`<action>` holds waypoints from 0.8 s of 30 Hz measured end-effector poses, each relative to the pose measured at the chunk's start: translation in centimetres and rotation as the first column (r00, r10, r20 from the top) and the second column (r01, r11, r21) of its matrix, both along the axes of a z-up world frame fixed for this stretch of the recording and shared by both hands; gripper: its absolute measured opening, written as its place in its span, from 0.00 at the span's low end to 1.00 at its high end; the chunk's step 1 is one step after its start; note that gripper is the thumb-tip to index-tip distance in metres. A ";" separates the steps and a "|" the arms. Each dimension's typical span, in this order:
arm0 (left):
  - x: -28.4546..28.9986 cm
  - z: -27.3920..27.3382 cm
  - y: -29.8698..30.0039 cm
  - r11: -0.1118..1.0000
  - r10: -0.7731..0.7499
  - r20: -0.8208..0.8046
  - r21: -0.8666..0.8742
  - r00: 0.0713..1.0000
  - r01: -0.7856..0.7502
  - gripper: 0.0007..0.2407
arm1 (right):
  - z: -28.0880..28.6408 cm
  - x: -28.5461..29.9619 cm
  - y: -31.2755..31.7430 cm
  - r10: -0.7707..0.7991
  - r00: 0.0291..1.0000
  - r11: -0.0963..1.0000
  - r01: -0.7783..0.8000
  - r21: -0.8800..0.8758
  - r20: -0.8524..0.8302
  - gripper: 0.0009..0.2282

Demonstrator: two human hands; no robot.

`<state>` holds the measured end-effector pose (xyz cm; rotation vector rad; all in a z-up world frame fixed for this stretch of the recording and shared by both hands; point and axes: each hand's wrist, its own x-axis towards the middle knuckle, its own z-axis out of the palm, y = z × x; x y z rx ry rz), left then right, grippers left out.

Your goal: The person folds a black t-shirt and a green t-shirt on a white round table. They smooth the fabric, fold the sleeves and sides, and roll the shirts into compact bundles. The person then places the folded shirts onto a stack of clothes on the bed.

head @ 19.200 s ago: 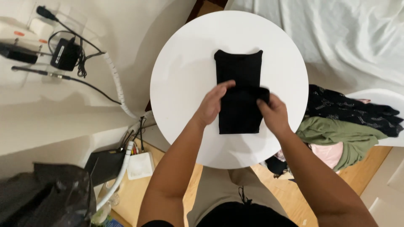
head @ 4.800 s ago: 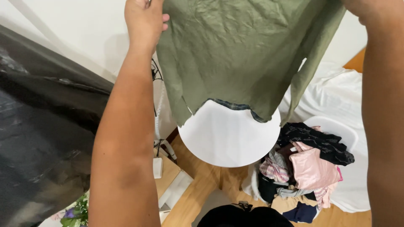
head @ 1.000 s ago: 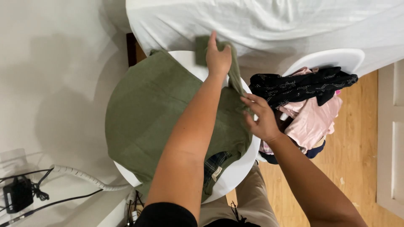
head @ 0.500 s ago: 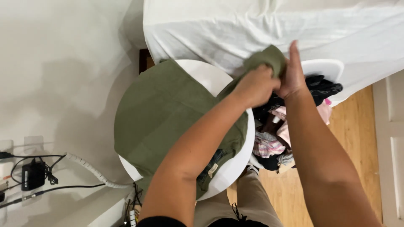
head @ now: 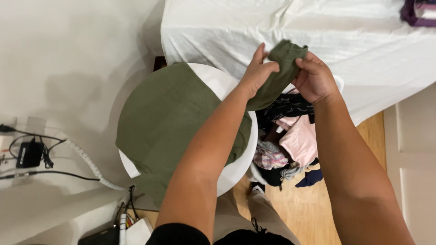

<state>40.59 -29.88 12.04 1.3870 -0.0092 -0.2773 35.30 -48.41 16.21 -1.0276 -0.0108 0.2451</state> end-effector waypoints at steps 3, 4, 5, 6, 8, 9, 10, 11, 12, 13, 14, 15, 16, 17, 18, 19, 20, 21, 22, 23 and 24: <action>0.4 2.0 -1.0 0.994 -0.097 -0.105 -0.068 0.990 0.090 0.32 | 2.1 -1.1 -0.5 -0.018 1.000 1.000 0.018 -0.016 0.015 0.11; 0.2 2.6 -1.1 0.994 -0.092 -0.097 -0.068 0.991 0.085 0.32 | 2.4 -1.3 -0.8 -0.013 1.000 1.000 0.013 -0.017 0.022 0.11; 0.1 3.3 -1.2 0.994 -0.104 -0.070 -0.052 0.992 0.101 0.26 | 2.7 -1.4 -1.1 -0.046 0.999 0.998 0.047 -0.035 0.024 0.11; 0.0 3.9 -1.3 0.993 -0.117 -0.042 -0.036 0.992 0.116 0.20 | 3.0 -1.5 -1.4 -0.078 0.997 0.995 0.080 -0.053 0.027 0.10; -0.7 5.9 -1.3 0.993 -0.106 0.018 0.047 0.994 0.106 0.16 | 2.5 -1.4 -2.5 -0.108 0.993 0.989 0.112 -0.094 0.048 0.08; -1.1 6.7 -1.0 0.988 -0.096 0.073 0.129 0.993 0.086 0.12 | 2.1 -1.3 -2.7 -0.133 0.989 0.981 0.141 -0.134 0.065 0.07; -1.2 7.0 -0.7 0.989 -0.087 0.075 0.129 0.993 0.077 0.12 | 2.2 -1.5 -2.7 -0.125 0.990 0.982 0.133 -0.134 0.066 0.07; -1.3 7.2 -0.3 0.963 -0.049 0.223 0.268 0.974 -0.012 0.10 | 2.3 -1.6 -2.7 -0.125 0.985 0.974 0.144 -0.173 0.116 0.05; -1.4 7.4 0.2 0.914 -0.034 0.367 0.387 0.930 -0.119 0.09 | 2.3 -1.8 -2.5 -0.122 0.978 0.965 0.156 -0.209 0.166 0.04; -1.9 7.9 1.1 0.913 -0.014 0.366 0.384 0.930 -0.137 0.09 | 2.8 -2.1 -2.0 -0.102 0.981 0.967 0.136 -0.213 0.166 0.04; -2.6 8.3 2.2 0.846 0.000 0.568 0.439 0.823 -0.303 0.08 | 3.3 -2.5 -1.3 -0.075 0.969 0.958 0.135 -0.252 0.236 0.03; -3.5 8.5 3.5 0.754 -0.018 0.735 0.454 0.677 -0.474 0.08 | 3.6 -2.9 -0.4 -0.036 0.952 0.949 0.128 -0.289 0.303 0.03; -4.8 8.8 4.7 0.742 0.004 0.733 0.454 0.680 -0.493 0.08 | 4.2 -3.7 0.9 -0.008 0.954 0.951 0.100 -0.293 0.299 0.03; -6.0 9.2 6.1 0.731 0.021 0.739 0.448 0.673 -0.515 0.07 | 4.8 -4.4 2.5 0.032 0.936 0.942 0.089 -0.323 0.350 0.03; -7.2 9.7 7.6 0.720 0.037 0.746 0.442 0.665 -0.535 0.07 | 5.5 -5.1 4.1 0.072 0.914 0.933 0.081 -0.352 0.400 0.03; -8.8 9.6 9.3 0.698 0.060 0.743 0.446 0.667 -0.560 0.07 | 4.8 -5.4 5.9 0.105 0.912 0.935 0.044 -0.351 0.395 0.03; -10.4 9.6 11.0 0.773 0.142 0.592 0.434 0.793 -0.463 0.08 | 4.0 -5.7 7.7 0.148 0.897 0.927 0.021 -0.375 0.418 0.03; -11.9 9.7 12.5 0.845 0.195 0.421 0.387 0.886 -0.369 0.10 | 3.4 -6.0 9.4 0.184 0.876 0.918 0.008 -0.396 0.445 0.03; -13.3 9.2 14.3 0.832 0.221 0.423 0.389 0.879 -0.396 0.10 | 3.3 -7.0 11.5 0.210 0.869 0.919 -0.020 -0.393 0.447 0.03; -14.8 8.4 16.0 0.883 0.305 0.263 0.282 0.916 -0.375 0.12 | 3.2 -8.1 13.6 0.275 0.863 0.874 -0.041 -0.484 0.424 0.04; -16.2 7.7 17.8 0.915 0.360 0.090 0.160 0.929 -0.370 0.14 | 2.9 -9.2 15.7 0.339 0.853 0.819 -0.060 -0.571 0.396 0.05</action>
